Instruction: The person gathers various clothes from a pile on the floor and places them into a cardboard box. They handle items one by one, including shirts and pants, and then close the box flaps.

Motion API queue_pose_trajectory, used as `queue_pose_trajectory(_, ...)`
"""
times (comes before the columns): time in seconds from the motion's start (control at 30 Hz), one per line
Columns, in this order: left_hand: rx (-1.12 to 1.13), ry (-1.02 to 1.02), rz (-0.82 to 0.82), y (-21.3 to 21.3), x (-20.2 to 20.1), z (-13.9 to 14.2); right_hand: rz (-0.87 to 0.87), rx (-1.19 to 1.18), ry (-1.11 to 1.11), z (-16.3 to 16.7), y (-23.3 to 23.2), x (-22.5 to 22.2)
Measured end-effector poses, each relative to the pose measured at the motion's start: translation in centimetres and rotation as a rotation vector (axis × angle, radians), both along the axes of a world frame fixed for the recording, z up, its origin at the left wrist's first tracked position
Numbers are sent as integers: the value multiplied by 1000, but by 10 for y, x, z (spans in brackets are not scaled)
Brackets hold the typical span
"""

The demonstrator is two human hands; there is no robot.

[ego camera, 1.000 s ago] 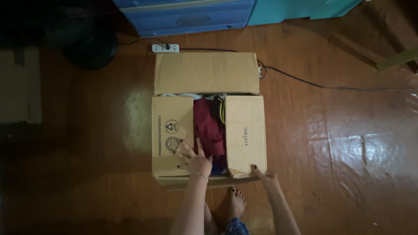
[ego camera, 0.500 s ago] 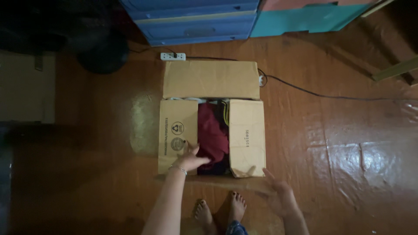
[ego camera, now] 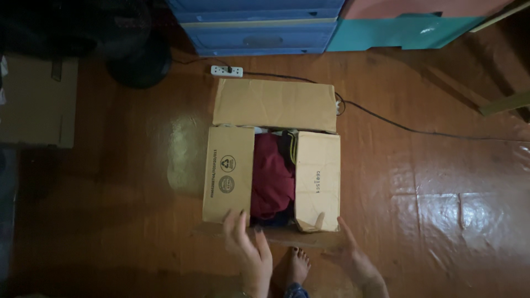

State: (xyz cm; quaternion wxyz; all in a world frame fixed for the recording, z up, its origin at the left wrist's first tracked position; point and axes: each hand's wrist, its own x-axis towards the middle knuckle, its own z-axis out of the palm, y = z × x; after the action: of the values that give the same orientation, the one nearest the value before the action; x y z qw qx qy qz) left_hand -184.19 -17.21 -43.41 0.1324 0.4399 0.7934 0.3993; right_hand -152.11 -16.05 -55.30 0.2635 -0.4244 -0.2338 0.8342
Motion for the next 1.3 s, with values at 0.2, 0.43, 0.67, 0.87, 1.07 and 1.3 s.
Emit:
queue_pose_trajectory(0.2,-335,193,11,8,31,-58,-62,-457,-564,-12,66,-32)
queue_pose_trajectory(0.43,-670,-41,-171,86,12,-98,287,193,-1377,14,165,-70)
queue_pose_trajectory(0.67,-1169,-79,-184,136,13,-119,-181,246,-842,7,341,-116)
queue_pose_trajectory(0.87,-1190,-112,-187,140,12,-126,-225,6,-317,-1,367,-103)
queue_pose_trajectory(1.07,-1211,-129,-193,138,13,-129,421,418,-1001,0,315,-121)
queue_pose_trajectory(1.3,-882,1,-153,106,13,-146,589,624,-1597,7,244,-154)
